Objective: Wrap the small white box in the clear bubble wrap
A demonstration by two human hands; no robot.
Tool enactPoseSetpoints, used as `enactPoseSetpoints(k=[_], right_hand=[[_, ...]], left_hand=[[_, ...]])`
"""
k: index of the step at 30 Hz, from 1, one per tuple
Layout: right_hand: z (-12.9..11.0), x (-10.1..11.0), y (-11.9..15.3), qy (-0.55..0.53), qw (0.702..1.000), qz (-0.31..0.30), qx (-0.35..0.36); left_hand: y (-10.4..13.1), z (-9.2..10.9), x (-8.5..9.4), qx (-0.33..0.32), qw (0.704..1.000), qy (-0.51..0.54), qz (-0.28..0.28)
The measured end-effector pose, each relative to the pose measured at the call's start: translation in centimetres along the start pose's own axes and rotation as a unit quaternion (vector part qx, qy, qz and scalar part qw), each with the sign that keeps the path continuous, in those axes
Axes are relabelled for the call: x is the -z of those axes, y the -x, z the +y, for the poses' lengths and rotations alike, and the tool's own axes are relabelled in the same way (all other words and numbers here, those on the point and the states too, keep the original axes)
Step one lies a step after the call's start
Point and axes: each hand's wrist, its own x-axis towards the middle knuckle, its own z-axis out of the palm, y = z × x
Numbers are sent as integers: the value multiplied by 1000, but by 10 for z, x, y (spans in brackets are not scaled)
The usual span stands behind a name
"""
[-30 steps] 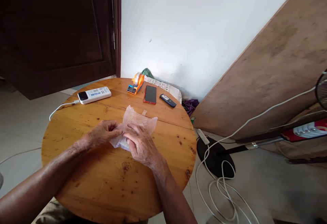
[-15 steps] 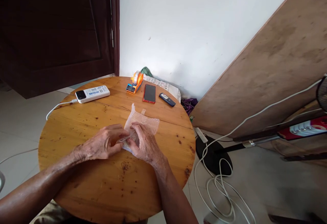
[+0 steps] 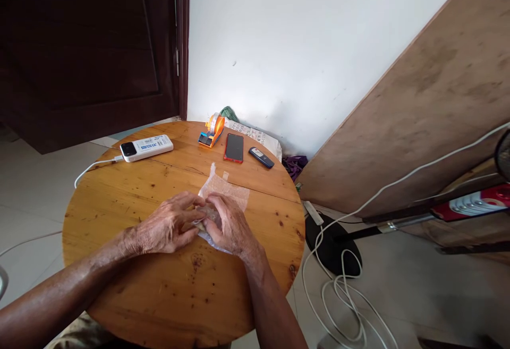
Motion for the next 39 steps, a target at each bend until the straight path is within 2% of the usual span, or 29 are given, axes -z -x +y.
enactPoseSetpoints(k=[3,8,13,19,26,30,34,39], right_hand=[[0,3,0,0,1000,2,2],[0,7,1,-2,999,41,9],[2,5,2,37,999,22,2],[5,3,2,45,999,30,-2],[8,2,2,39,999,24,-14],[4,9,3,8,998,15,-53],[-7,24,4,-15,991,38,-126],[-19,41,16,19,984,39,-173]], left_hand=[[-1,0,-4,-17,1000,8,-1],[-3,-3,-10,-26,1000,15,-2],[-3,-1,-7,-19,1000,24,-1],[0,-2,2,-65,997,32,8],[-1,-6,-5,-57,998,23,33],[-3,-7,-8,-46,998,30,23],[-4,-6,-10,-30,999,2,21],[-4,0,-13,6,999,-27,22]])
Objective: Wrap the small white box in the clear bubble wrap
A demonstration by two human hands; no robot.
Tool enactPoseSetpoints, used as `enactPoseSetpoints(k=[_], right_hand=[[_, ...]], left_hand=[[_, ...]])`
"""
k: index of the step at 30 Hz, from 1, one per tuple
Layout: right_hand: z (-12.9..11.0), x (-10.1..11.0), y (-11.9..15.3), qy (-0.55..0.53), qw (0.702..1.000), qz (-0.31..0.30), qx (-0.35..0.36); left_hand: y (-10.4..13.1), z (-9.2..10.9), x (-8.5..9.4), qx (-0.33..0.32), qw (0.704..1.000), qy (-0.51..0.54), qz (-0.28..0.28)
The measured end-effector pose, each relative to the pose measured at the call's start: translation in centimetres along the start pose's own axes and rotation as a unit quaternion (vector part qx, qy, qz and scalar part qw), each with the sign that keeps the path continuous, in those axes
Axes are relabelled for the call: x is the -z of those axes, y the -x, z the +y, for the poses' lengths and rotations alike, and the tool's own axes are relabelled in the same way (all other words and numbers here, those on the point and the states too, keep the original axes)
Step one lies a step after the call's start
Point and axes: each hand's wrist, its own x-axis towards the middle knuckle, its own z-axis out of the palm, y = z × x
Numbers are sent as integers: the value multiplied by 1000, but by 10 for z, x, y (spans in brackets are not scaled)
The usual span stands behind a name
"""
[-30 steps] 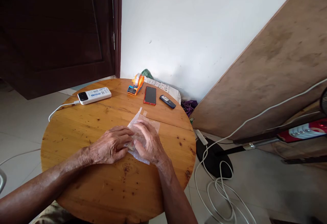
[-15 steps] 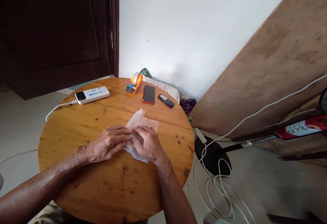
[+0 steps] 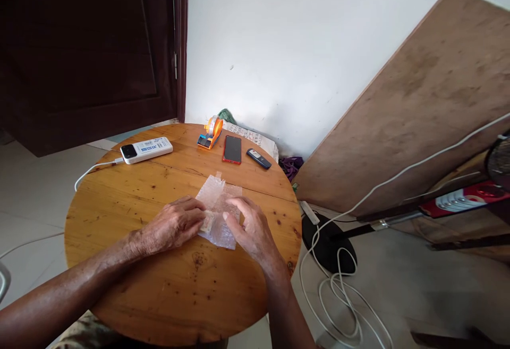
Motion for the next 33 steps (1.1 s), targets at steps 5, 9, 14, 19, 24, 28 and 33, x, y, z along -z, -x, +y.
enactPoseSetpoints(k=[5,9,14,19,24,28,33], right_hand=[[11,-2,17,52,995,-15,-86],[18,-17,23,57,988,-10,-144],[21,-37,21,30,987,40,-154],[19,-45,22,-46,988,72,-126],[0,-46,17,-106,985,89,-102],[-13,-52,4,-130,984,90,-80],[-17,-59,-7,-161,979,88,-90]], left_hand=[[1,3,-2,17,1000,-15,-4],[1,4,-1,18,1000,-10,-3],[2,4,-1,20,1000,-6,1],[2,2,-3,16,1000,-14,-4],[2,1,-7,21,1000,-21,-2],[0,3,-6,27,999,-22,-3],[-1,4,-5,40,999,-3,2]])
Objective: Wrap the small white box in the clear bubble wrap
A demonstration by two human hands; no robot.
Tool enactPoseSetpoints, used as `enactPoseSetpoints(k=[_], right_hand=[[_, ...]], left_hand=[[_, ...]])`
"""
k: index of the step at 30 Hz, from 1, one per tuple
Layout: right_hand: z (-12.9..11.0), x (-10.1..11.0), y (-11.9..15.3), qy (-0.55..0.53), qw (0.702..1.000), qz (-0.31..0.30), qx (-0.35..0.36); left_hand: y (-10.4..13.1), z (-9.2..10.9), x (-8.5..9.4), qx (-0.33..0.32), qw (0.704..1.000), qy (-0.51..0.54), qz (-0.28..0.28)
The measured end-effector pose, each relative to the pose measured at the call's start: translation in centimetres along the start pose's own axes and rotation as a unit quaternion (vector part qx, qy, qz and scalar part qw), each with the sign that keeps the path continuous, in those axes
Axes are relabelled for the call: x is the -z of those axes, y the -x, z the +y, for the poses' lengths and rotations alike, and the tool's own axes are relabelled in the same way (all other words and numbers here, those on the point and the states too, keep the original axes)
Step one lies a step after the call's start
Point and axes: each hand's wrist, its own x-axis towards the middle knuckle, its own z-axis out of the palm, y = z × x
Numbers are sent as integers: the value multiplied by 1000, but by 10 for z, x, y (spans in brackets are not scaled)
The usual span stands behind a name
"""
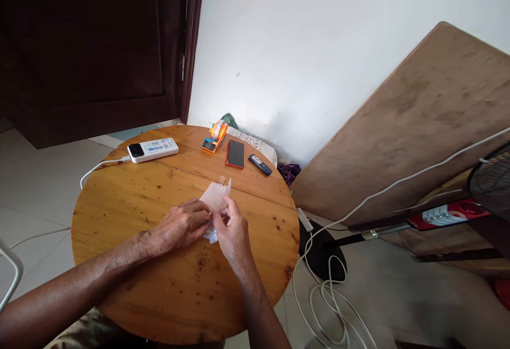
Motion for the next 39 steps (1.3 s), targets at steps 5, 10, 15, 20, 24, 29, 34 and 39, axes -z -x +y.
enactPoseSetpoints(k=[5,10,15,20,24,29,34,39], right_hand=[[-2,4,7,-77,996,-11,-52],[-7,11,21,-130,989,-35,-67],[-3,9,35,-112,992,-50,-23],[5,5,40,-86,996,-32,13],[6,5,37,-97,995,-33,10],[0,4,34,-74,997,-7,14],[-3,-2,34,-37,998,6,40],[-3,-8,42,61,991,26,113]], left_hand=[[2,0,-1,11,1000,5,0],[2,3,0,85,996,-17,3],[1,4,0,118,993,5,-10],[3,5,6,69,996,44,-17],[3,5,13,43,997,61,-36],[4,0,9,14,998,45,-50],[4,-1,2,32,996,74,-38],[4,2,6,112,980,164,-24]])
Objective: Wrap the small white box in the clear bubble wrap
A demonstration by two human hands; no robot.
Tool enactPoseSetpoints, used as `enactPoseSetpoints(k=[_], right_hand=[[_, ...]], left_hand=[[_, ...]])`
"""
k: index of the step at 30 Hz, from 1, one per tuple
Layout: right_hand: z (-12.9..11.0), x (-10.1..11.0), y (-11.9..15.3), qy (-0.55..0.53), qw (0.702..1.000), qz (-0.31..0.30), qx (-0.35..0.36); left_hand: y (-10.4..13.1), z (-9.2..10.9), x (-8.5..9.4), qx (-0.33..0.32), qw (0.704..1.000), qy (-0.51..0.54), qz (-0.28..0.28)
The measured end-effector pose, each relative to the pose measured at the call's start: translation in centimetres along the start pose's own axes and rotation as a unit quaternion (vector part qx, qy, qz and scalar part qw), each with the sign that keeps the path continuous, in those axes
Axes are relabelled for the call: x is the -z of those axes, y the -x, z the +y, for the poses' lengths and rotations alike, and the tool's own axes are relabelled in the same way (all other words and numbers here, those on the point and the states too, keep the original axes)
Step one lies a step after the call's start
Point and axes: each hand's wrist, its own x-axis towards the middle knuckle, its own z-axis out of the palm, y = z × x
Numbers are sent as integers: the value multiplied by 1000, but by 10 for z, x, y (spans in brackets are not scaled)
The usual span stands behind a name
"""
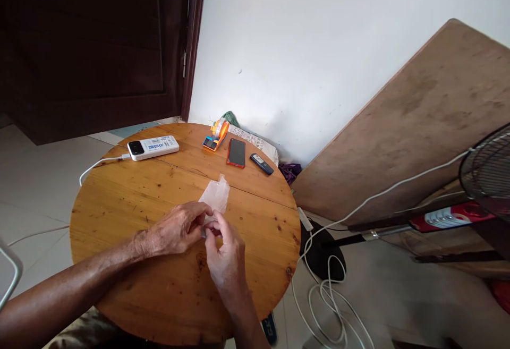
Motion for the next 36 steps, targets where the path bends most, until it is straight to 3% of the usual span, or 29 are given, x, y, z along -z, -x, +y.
enactPoseSetpoints(k=[4,8,14,19,24,27,31,36], right_hand=[[-9,-2,11,132,988,13,82],[-17,-6,22,203,970,16,132],[-15,-6,28,177,973,4,148],[-11,7,26,120,983,16,140],[-3,32,1,122,985,34,116],[8,40,-29,144,980,-5,133],[21,34,-64,179,969,-84,149],[30,18,-81,152,967,-159,130]], left_hand=[[-1,2,3,37,998,46,3],[-5,-2,1,24,998,55,10],[-9,-8,-5,19,998,55,18],[-8,-3,-3,30,999,39,10],[-6,-1,-5,21,999,-31,7],[-6,-2,-8,8,998,-67,10],[-6,0,-7,0,996,-91,3],[-6,4,-6,-6,994,-104,-15]])
